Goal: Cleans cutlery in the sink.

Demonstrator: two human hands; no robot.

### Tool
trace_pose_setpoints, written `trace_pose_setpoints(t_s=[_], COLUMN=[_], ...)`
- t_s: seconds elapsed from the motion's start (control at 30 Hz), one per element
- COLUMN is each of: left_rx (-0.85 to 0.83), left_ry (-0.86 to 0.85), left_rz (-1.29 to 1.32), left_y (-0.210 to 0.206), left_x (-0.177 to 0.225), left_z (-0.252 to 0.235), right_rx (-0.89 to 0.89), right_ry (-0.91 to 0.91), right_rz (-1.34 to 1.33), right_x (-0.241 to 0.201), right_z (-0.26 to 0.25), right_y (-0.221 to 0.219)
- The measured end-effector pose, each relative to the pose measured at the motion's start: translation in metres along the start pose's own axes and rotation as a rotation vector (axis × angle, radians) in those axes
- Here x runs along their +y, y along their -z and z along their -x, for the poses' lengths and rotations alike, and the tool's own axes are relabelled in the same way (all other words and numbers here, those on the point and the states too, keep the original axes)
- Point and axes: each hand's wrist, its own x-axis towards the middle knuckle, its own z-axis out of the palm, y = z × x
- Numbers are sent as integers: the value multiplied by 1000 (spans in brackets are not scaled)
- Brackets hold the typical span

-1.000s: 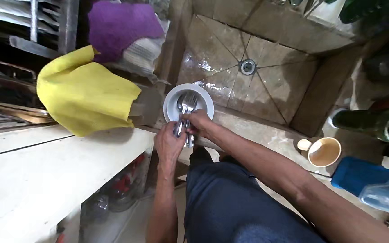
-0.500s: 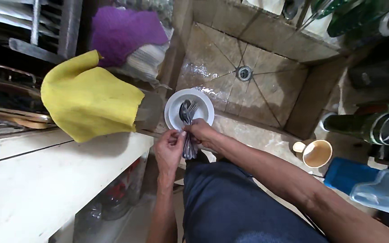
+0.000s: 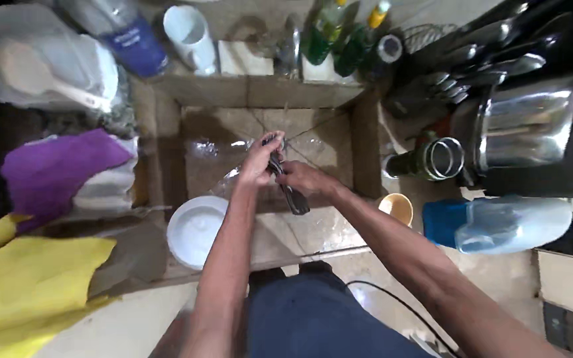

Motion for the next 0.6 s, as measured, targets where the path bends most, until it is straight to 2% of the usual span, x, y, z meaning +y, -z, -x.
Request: trace_pose_setpoints(t_s=[0.07, 0.13, 0.3, 0.4, 0.5, 0.6], left_rx=[20, 37, 26, 106, 201, 233], left_ry=[-47, -43, 26, 63, -58, -183], left_rz=[14, 50, 98, 269, 506, 681], left_y=[-10, -15, -19, -9, 9, 36], left_x=[7, 12, 14, -1, -19, -31], left_z=[-44, -85, -158, -183, -201, -211], right_rx=[6, 18, -4, -99, -187, -189], right_ry=[-63, -104, -100, -108, -143, -161], right_rz=[-457, -693, -679, -487, -376, -337], right_x=[8, 12, 34, 47, 49, 35], right_z=[-23, -47, -102, -123, -141, -155], right_y=[20, 38, 83, 107, 127, 136])
